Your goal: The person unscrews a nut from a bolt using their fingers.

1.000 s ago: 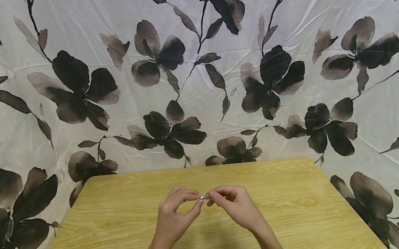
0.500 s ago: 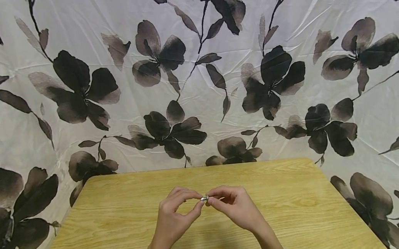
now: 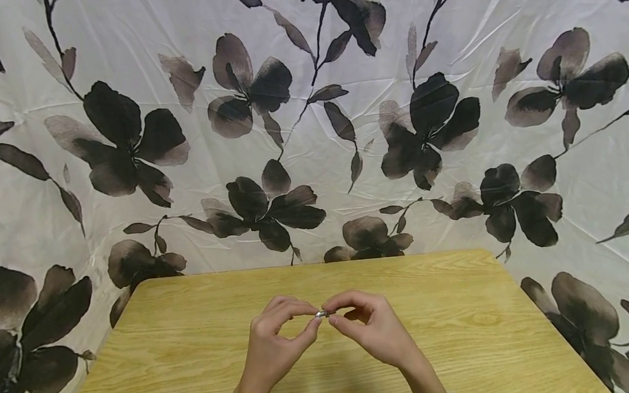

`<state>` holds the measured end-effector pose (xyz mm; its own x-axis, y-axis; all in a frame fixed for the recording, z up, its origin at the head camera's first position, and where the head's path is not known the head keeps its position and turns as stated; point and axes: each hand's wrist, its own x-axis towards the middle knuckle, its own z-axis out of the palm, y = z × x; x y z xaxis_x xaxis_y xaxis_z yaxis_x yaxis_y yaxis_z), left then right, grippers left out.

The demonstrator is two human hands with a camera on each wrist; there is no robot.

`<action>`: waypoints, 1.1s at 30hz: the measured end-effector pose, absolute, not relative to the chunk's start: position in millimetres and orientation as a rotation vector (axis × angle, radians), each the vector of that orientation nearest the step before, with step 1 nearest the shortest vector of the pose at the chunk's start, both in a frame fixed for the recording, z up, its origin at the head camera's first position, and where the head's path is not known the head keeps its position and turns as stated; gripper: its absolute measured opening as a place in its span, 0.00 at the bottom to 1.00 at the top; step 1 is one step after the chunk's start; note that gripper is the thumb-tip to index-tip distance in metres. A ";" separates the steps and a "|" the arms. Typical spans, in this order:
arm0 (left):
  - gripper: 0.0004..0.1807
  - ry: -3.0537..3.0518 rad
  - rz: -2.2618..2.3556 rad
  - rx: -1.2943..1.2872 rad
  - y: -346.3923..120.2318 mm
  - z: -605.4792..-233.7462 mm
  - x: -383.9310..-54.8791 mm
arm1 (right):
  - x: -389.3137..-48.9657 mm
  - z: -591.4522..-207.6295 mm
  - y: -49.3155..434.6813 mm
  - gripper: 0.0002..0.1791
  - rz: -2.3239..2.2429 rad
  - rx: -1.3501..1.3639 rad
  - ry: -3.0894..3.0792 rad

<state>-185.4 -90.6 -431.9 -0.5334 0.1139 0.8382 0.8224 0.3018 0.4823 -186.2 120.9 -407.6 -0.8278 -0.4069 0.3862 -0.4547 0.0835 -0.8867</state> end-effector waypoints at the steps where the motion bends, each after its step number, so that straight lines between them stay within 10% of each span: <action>1: 0.12 -1.862 -1.276 -0.836 -90.7 -431.8 -185.3 | -186.0 -407.4 120.6 0.11 1.901 0.904 -2.273; 33: 0.18 -1.825 -1.261 -0.864 -91.3 -432.5 -186.8 | -186.8 -407.3 121.4 0.10 1.913 0.791 -2.398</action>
